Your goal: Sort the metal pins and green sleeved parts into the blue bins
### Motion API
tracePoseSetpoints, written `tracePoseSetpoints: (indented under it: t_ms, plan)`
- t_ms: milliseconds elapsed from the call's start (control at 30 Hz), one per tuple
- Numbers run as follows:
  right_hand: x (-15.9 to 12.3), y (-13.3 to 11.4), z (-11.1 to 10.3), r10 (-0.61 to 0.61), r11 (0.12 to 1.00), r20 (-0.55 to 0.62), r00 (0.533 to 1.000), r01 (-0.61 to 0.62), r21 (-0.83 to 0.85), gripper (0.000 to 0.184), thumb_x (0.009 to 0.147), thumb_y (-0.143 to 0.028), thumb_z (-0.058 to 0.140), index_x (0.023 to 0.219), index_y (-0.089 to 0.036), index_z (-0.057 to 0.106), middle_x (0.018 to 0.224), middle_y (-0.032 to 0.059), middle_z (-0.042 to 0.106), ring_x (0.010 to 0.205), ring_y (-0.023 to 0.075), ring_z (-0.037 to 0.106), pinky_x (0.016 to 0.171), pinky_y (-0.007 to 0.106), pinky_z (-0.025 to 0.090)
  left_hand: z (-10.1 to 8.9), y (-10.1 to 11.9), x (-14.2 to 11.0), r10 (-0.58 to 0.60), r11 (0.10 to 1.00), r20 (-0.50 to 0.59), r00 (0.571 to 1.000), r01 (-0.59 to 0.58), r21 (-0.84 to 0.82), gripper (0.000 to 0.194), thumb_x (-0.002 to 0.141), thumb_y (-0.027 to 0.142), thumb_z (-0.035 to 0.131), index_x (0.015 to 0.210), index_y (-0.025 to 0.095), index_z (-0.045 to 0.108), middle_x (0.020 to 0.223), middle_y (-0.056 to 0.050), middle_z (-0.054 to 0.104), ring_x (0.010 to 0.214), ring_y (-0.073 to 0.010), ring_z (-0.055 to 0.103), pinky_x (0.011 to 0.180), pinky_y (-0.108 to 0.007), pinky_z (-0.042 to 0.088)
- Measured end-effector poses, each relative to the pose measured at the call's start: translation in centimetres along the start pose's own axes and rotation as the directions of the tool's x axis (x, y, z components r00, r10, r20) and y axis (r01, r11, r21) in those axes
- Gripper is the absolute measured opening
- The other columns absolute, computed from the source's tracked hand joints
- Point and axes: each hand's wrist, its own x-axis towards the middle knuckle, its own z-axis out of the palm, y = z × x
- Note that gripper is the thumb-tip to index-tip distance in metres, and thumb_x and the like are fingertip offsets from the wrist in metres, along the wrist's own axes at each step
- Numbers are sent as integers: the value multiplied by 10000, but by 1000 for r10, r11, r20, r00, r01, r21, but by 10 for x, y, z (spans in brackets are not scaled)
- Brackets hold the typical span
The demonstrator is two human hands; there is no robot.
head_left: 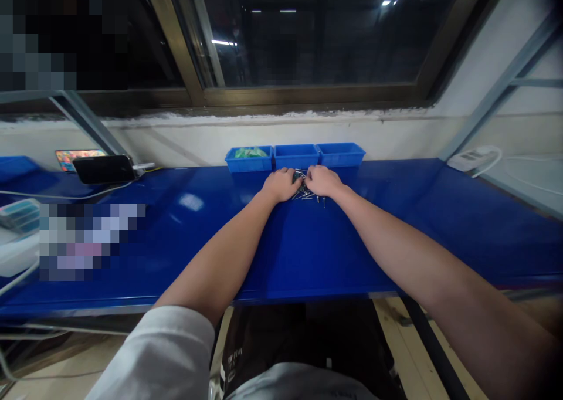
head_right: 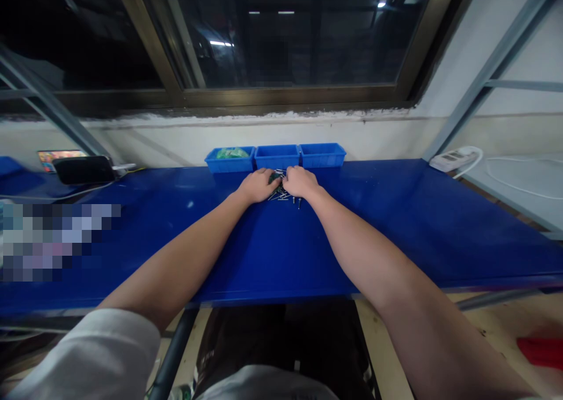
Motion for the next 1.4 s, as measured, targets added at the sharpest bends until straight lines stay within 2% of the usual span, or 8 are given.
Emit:
tracePoseSetpoints:
  t_ms: [300, 533, 667, 800, 1100, 1300, 1400]
  plan:
    - [9, 13, 4, 41, 989, -26, 999, -36, 140, 223, 915, -301, 547, 974, -202, 738, 1026, 124, 753, 1045, 264, 677, 894, 346, 494, -1, -1, 0, 1, 1000, 7, 1000, -1, 4, 521, 997, 496, 330, 1250, 130, 599, 1248, -167, 649, 1170, -300, 615, 964, -407, 490]
    - [12, 23, 2, -3, 972, -57, 998, 16, 236, 176, 831, -247, 641, 916, -166, 772, 941, 94, 771, 948, 224, 685, 894, 305, 499, -2, -1, -1, -12, 1000, 16, 1000, 12, 6, 511, 995, 502, 342, 1268, 151, 595, 1261, -153, 652, 1176, -289, 615, 972, -394, 485]
    - [11, 23, -3, 7, 983, -61, 998, 4, 183, 184, 818, -192, 615, 879, -150, 783, 951, 125, 774, 984, 255, 690, 921, 320, 488, -4, 1, -1, -8, 1000, 20, 1000, 7, 6, 517, 994, 493, 342, 1269, 139, 598, 1260, -162, 651, 1173, -295, 617, 978, -401, 483]
    - [11, 21, -3, 62, 989, -45, 997, -55, 141, 202, 856, -238, 608, 862, -138, 782, 952, 162, 769, 1050, 291, 683, 920, 331, 488, -3, -1, -1, 8, 1000, 24, 1000, -8, 4, 525, 995, 490, 335, 1274, 128, 595, 1274, -168, 642, 1203, -298, 597, 993, -405, 476]
    - [5, 12, -5, 131, 989, 30, 991, -133, 68, 295, 918, -305, 548, 1042, -119, 739, 1105, 235, 722, 1072, 337, 689, 886, 410, 528, -1, -2, 0, 14, 1000, 12, 1000, -14, 10, 523, 995, 486, 332, 1259, 121, 597, 1252, -173, 650, 1181, -300, 608, 974, -408, 485]
    - [2, 8, -10, 238, 971, 17, 971, -239, 31, 423, 904, -430, 551, 1124, -115, 729, 1168, 250, 699, 1097, 370, 679, 873, 449, 542, -1, -2, 0, 4, 1000, 17, 1000, -4, 15, 519, 995, 495, 338, 1269, 135, 593, 1269, -167, 644, 1190, -293, 603, 983, -404, 482]
    - [2, 8, -9, 236, 971, 28, 971, -237, 23, 429, 898, -429, 557, 1128, -110, 730, 1177, 257, 695, 1105, 375, 675, 879, 447, 540, -1, -1, 0, 9, 1000, 13, 1000, -9, 13, 529, 995, 497, 336, 1266, 125, 596, 1255, -174, 648, 1183, -302, 607, 975, -410, 486]
